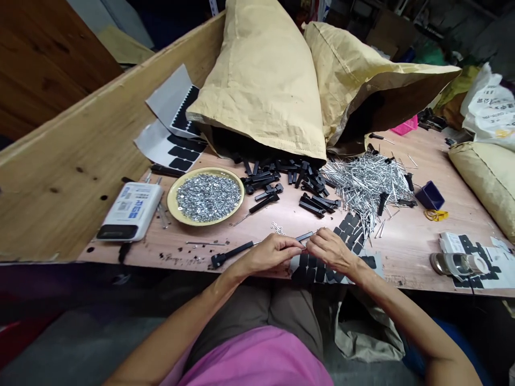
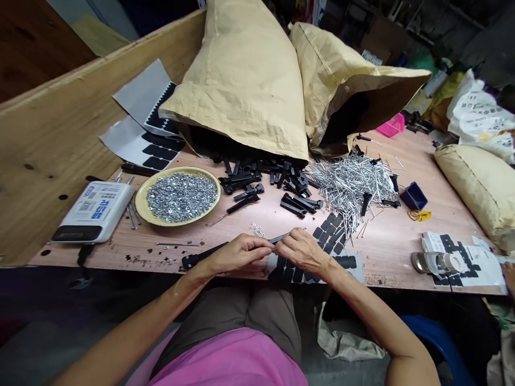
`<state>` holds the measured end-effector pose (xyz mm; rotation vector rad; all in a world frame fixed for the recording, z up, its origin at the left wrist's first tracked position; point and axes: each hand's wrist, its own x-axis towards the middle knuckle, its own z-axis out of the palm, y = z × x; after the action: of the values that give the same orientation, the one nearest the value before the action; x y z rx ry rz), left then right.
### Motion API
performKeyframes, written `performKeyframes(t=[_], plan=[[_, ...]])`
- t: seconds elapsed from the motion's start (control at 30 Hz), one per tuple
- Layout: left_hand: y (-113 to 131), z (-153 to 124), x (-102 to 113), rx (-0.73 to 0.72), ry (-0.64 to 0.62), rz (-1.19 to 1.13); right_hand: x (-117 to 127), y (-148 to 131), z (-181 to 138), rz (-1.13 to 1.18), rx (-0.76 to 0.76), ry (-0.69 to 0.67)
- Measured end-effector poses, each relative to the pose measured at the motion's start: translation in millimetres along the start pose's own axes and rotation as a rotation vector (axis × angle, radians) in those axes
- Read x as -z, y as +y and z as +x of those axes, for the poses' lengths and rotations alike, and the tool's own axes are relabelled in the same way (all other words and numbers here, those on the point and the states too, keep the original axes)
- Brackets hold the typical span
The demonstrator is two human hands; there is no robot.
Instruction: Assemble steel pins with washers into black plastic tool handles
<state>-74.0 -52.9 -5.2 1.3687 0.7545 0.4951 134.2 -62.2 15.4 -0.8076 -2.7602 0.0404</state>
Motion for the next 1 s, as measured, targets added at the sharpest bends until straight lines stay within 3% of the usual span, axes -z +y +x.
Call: performKeyframes(t=[0.2,0.3,0.43,0.5,0.6,0.67,0.73,0.8,0.9,1.0], plan=[[-0.8,-2.8,-12.4,-0.237,0.245,0.319,-21.4,-12.8,3.4,0.104,-0.317,0.157],[-1.0,-2.9,-17.3,-0.251,0.280,0.317,-26.1,-19.1,4.8,0.126,-0.489,0.086],[-1.0,0.9,-15.6,-0.141,0.283,0.155,-14.2,-16.0,7.1,-0.011,-0.659,-0.020],[-1.3,2.7,-11.8,-0.066,0.247,0.055,-3.9,-12.6,8.9,-0.038,-0.633,0.018],[-1.0,2.9,-6.9,0.003,0.178,-0.034,7.9,-8.9,11.5,-0.047,-0.400,0.038],[0.4,1.3,-6.4,0.009,0.165,-0.028,9.3,-7.9,13.0,-0.085,-0.274,0.015],[2.3,-1.1,-8.5,-0.016,0.187,0.031,4.8,-8.3,14.7,-0.112,-0.241,0.001],[4.1,-3.6,-12.3,-0.079,0.246,0.126,-2.9,-10.0,17.4,-0.069,-0.302,-0.017],[5.3,-5.1,-16.1,-0.160,0.340,0.233,-9.2,-12.9,22.5,0.081,-0.555,-0.159],[4.4,-3.6,-14.0,-0.138,0.357,0.219,-3.2,-12.7,26.3,0.111,-0.727,-0.284]])
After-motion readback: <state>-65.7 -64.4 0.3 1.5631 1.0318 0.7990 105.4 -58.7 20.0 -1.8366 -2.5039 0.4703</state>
